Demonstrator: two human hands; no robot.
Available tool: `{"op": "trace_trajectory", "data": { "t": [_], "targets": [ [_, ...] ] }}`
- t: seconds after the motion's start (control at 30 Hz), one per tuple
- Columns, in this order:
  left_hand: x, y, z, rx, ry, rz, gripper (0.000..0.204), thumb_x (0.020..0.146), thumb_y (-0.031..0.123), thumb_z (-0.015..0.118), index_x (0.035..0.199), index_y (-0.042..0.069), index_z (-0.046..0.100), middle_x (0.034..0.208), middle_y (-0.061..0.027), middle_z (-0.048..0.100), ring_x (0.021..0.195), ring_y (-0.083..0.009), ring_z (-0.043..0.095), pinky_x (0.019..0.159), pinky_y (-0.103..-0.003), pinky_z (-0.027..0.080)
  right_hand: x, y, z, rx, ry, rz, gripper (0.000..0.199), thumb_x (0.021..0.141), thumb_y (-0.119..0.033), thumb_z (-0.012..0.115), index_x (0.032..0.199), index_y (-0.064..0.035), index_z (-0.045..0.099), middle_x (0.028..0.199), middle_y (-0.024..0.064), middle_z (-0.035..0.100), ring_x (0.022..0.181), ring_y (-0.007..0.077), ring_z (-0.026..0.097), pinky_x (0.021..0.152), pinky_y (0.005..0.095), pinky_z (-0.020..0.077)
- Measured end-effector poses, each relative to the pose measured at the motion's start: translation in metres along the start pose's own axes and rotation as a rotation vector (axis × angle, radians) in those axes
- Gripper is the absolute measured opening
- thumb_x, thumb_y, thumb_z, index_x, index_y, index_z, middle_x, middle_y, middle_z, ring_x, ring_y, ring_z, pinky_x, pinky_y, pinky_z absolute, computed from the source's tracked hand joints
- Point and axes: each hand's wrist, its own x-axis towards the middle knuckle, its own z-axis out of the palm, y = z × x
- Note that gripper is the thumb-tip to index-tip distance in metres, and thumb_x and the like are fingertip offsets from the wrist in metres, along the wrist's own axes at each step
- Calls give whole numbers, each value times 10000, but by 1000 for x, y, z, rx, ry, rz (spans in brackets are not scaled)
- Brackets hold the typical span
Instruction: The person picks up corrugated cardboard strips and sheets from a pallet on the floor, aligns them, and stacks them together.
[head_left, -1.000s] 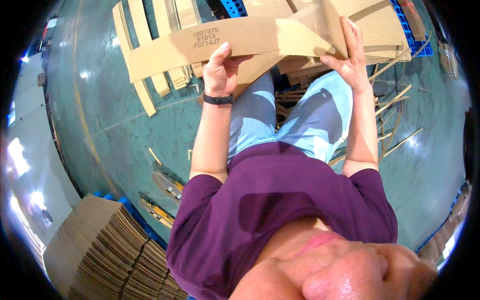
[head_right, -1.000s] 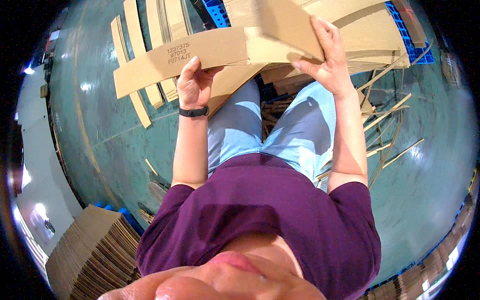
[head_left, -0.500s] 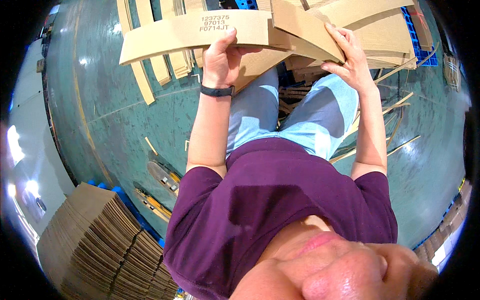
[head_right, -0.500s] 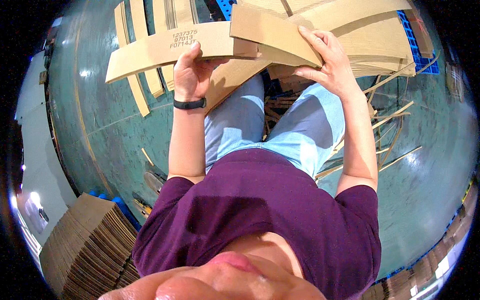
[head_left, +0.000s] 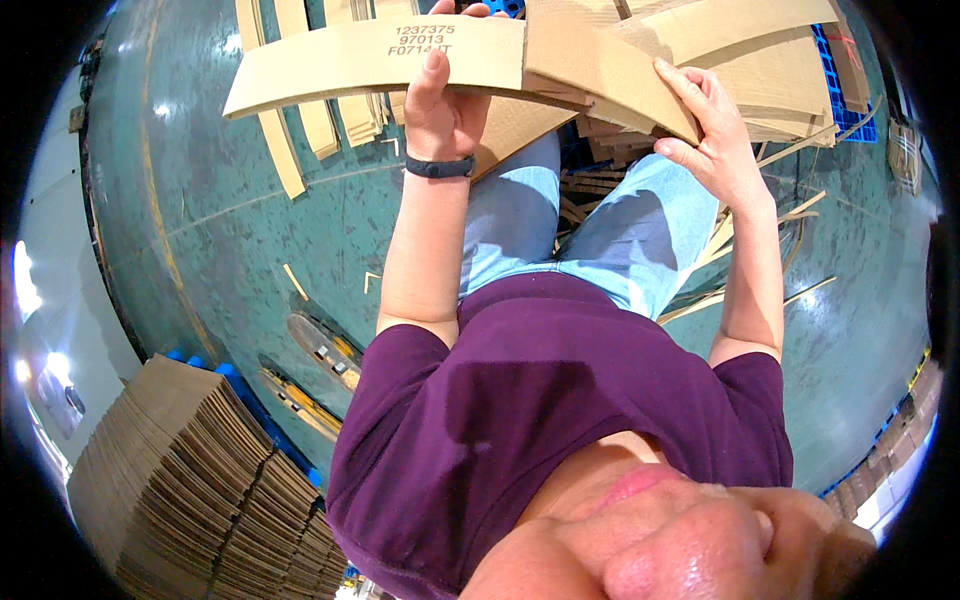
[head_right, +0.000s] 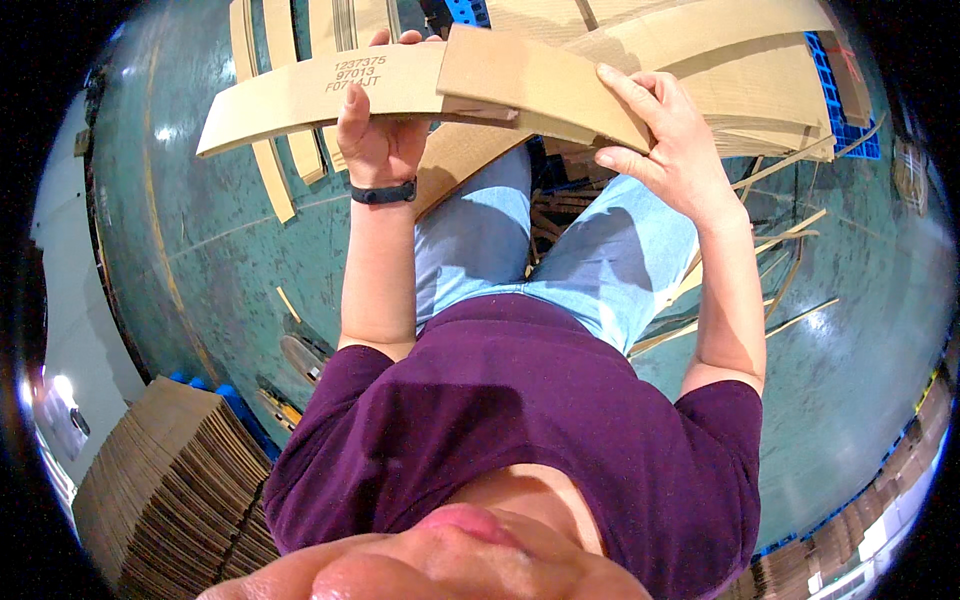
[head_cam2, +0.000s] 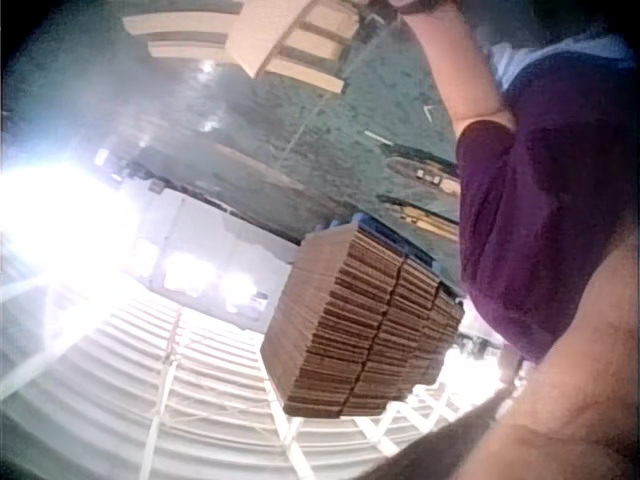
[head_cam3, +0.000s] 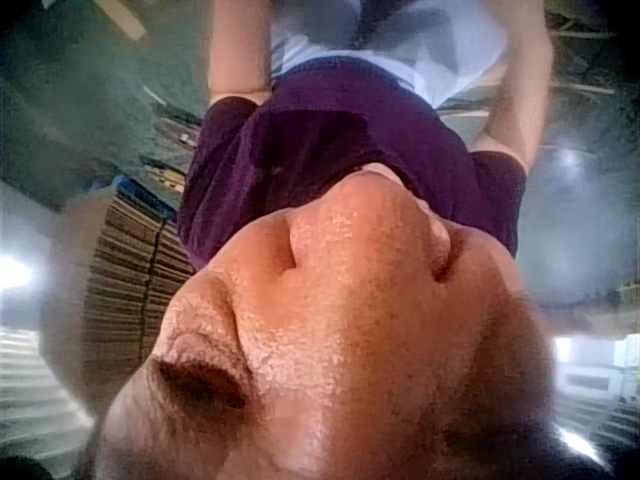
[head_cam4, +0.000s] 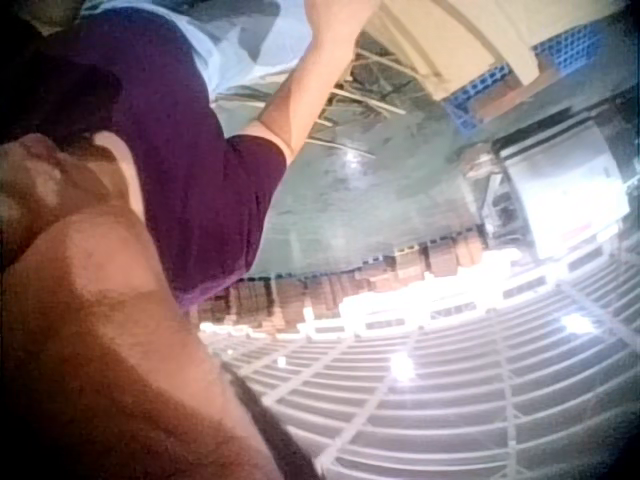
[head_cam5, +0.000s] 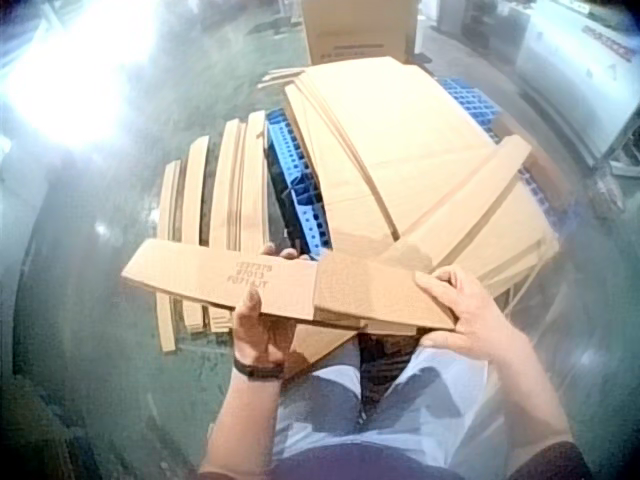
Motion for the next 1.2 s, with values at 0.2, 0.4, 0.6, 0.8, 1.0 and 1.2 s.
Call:
{"op": "trace_trajectory", "data": {
  "t": [0.2, 0.4, 0.6, 0.8, 1.0, 1.2],
  "targets": [
    [-4, 6, 11, 157, -110, 63, 838, 661, 326, 776, 1333, 73, 344, 1259, -177, 457, 1228, -368, 414, 1026, -498, 365, 0, -7, 0, -201, 28, -128, 691, 730, -430, 691, 1327, -175, 455, 1195, 165, 466, 1077, 329, 470, 935, 425, 382],
    [-8, -6, 20, 244, -158, 18, 903, 637, 320, 792, 1359, 89, 301, 1268, -166, 450, 1230, -360, 413, 1015, -488, 378, 24, -47, 18, 35, 57, -234, 701, 726, -373, 702, 1334, -154, 433, 1290, 173, 427, 1157, 360, 438, 980, 448, 339],
    [-16, 0, 18, 187, -137, 11, 897, 642, 334, 790, 1357, 91, 306, 1261, -162, 454, 1237, -358, 403, 1033, -499, 347, 33, -57, 11, 215, 156, -253, 642, 701, -271, 721, 1285, -126, 497, 1238, 201, 433, 1135, 336, 457, 954, 398, 374],
    [-18, -2, 13, 90, -157, 62, 916, 634, 398, 789, 1356, 99, 311, 1237, -150, 465, 1227, -349, 401, 1041, -505, 332, 29, -52, 10, 291, 190, -293, 643, 657, -268, 740, 1251, -133, 538, 1194, 165, 462, 1092, 312, 483, 936, 380, 386],
    [-15, 15, 13, 64, -62, 146, 927, 649, 529, 736, 1355, 102, 314, 1210, -139, 477, 1195, -334, 418, 1023, -507, 345, 20, -48, 27, 153, 152, -171, 637, 623, -313, 764, 1215, -175, 575, 1183, 157, 498, 1089, 314, 499, 922, 400, 406],
    [-13, 8, 41, -113, -156, 152, 771, 744, 351, 727, 1340, 38, 350, 1209, -132, 480, 1151, -291, 454, 1010, -490, 353, 32, -68, 31, 259, 219, -231, 709, 608, -317, 791, 1245, -139, 534, 1240, 154, 475, 1126, 326, 485, 932, 396, 408]
  ]
}}
